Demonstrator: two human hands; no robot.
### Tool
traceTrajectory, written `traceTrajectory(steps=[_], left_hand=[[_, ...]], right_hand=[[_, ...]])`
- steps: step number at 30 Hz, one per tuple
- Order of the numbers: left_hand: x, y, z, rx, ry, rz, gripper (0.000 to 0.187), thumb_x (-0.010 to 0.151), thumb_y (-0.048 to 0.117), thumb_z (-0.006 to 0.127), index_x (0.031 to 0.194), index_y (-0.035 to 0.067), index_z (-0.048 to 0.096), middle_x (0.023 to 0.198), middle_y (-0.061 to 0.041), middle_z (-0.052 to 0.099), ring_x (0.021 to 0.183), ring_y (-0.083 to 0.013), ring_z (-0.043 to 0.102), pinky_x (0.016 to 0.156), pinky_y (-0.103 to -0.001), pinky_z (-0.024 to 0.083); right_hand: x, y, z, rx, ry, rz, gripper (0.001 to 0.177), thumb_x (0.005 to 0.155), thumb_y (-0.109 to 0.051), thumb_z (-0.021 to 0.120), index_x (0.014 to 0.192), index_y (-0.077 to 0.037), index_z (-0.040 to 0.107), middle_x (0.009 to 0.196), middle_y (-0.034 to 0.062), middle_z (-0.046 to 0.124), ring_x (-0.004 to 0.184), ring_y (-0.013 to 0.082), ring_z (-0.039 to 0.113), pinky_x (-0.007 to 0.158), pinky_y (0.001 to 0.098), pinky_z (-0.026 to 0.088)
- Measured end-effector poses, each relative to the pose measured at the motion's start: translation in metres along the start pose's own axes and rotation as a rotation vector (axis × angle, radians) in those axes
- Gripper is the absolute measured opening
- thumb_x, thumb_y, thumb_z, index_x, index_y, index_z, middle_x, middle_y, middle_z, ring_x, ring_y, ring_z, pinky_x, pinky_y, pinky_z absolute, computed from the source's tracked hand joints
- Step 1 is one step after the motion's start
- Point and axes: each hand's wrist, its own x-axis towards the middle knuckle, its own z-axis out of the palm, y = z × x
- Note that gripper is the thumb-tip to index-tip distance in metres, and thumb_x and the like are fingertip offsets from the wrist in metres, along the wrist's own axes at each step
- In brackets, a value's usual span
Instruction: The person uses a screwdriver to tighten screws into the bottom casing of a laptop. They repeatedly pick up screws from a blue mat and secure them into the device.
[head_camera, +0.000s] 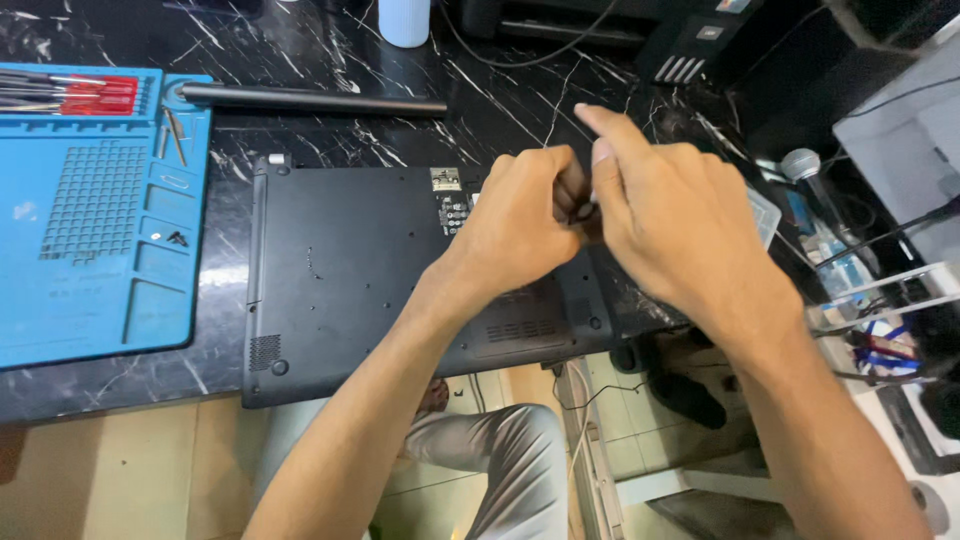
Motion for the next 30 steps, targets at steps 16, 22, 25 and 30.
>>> traceTrajectory(steps=[16,22,25,30], left_hand=[[0.001,-0.021,0.019,0.233,0.222,-0.04,0.015,0.077,0.012,0.062,0.074,0.009,0.047,0.067,-0.014,0.062,0.061,-0.0459,0.053,0.055,-0.049,0.04],[-0.007,-0.013,0.001,-0.13,-0.22,0.063,0.021,0.09,-0.004,0.046,0.11,0.002,0.054,0.103,-0.012,0.07,0.098,-0.0327,0.058,0.085,-0.036,0.048],[-0.002,-0.015,0.01,0.27,0.016,-0.067,0.008,0.087,0.014,0.064,0.081,0.008,0.062,0.08,-0.017,0.075,0.079,-0.0527,0.061,0.065,-0.052,0.045],[-0.004,-0.012,0.023,0.27,0.216,-0.081,0.012,0.088,0.008,0.045,0.096,0.004,0.054,0.072,-0.018,0.066,0.057,-0.0522,0.055,0.049,-0.056,0.042]], right_hand=[[-0.001,-0.014,0.001,0.016,-0.052,0.061,0.051,0.104,-0.026,0.035,0.151,-0.023,0.053,0.083,0.0264,0.073,0.076,0.0573,0.063,0.067,0.0641,0.044],[0.001,0.0,0.002,0.002,-0.029,0.081,0.049,0.103,-0.021,0.037,0.147,-0.02,0.058,0.08,0.0268,0.073,0.077,0.0561,0.064,0.07,0.0627,0.046],[0.003,-0.001,0.007,-0.051,0.013,0.054,0.048,0.104,-0.023,0.038,0.147,-0.02,0.058,0.081,0.0285,0.072,0.076,0.0572,0.065,0.068,0.0649,0.047],[-0.003,-0.01,0.011,-0.113,0.055,-0.027,0.051,0.102,-0.022,0.04,0.149,-0.018,0.056,0.078,0.025,0.073,0.065,0.0551,0.065,0.058,0.065,0.047]])
